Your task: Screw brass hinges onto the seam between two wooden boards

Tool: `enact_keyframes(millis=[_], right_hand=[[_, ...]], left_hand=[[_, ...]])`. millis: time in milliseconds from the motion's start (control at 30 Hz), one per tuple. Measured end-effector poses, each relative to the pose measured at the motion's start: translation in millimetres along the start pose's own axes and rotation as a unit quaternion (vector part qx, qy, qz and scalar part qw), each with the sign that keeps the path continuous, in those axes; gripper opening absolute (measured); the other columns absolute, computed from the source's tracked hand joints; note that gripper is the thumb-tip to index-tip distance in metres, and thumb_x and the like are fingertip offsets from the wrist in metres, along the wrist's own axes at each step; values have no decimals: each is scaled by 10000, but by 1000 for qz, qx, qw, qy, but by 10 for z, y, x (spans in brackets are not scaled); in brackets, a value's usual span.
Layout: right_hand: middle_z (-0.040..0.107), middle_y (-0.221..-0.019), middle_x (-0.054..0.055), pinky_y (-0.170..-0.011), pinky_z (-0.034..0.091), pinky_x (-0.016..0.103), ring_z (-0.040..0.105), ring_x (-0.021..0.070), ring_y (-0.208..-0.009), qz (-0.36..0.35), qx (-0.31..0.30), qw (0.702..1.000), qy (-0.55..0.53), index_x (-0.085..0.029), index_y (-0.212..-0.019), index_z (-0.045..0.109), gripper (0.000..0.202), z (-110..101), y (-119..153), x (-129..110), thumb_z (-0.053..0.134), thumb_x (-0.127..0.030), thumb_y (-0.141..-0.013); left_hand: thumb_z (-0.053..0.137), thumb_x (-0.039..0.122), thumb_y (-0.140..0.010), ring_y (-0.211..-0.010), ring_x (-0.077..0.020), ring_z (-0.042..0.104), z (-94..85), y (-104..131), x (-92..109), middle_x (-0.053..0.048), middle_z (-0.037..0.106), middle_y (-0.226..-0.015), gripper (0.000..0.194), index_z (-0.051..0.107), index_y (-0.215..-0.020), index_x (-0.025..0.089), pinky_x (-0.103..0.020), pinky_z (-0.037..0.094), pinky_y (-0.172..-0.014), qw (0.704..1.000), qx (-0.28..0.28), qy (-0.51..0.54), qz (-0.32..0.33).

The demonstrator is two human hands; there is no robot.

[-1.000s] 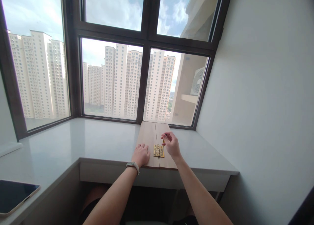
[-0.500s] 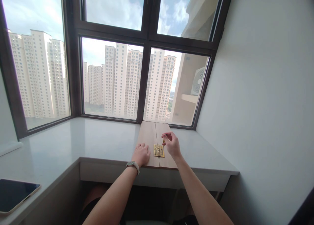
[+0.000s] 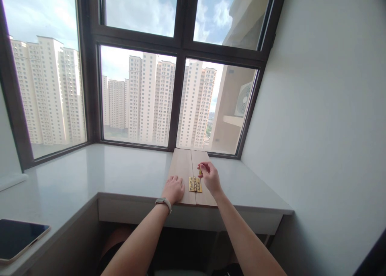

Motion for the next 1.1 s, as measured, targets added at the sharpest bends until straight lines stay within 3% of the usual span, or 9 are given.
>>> enact_keyframes(millis=[167, 367, 500, 833, 1100], right_hand=[[734, -983, 97, -612, 678, 383, 721, 281, -952, -1, 4, 1000, 2, -217, -987, 632, 489, -7, 1, -4, 722, -673, -839], [725, -1026, 95, -616, 659, 349, 707, 261, -960, 2, -16, 1000, 10, -226, -1163, 678, 520, -1, -13, 33, 563, -681, -939], [718, -1050, 102, -631, 660, 352, 704, 255, -955, 6, -13, 1000, 18, -226, -1146, 691, 511, -17, -8, 37, 492, -666, -978], [735, -955, 99, -598, 678, 368, 726, 288, -976, -2, 12, 1000, 12, -210, -996, 644, 476, -3, -13, 15, 694, -664, -863], [719, -1066, 104, -638, 673, 352, 709, 254, -983, 7, -7, 1000, -4, -216, -1172, 686, 517, 27, 7, 13, 528, -661, -961]], left_hand=[[415, 415, -1025, -1231, -325, 487, 3, 0, -2, -164, 610, -1296, 387, 644, -1242, 191, -460, 361, -1046, 1000, -3, 6, 1], [411, 427, -1026, -1243, -331, 477, 7, -1, -6, -168, 605, -1304, 399, 641, -1246, 185, -465, 348, -1054, 1000, -7, 13, -3], [414, 428, -1026, -1237, -326, 484, 16, -5, -15, -163, 611, -1288, 394, 648, -1230, 186, -457, 358, -1049, 1000, -3, 13, -2], [403, 397, -1030, -1229, -326, 484, -35, 14, 24, -167, 609, -1287, 375, 653, -1209, 184, -466, 359, -1056, 1000, -9, 1, -2], [413, 405, -1027, -1238, -330, 481, -35, 9, 33, -174, 606, -1289, 387, 646, -1243, 184, -472, 358, -1055, 1000, -10, 3, -1]])
Point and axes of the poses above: each hand's wrist, its own y-axis away from the middle knuckle, its own z-axis out of the palm, x = y × z, the point moved 8 cm from there along -y, towards the middle knuckle
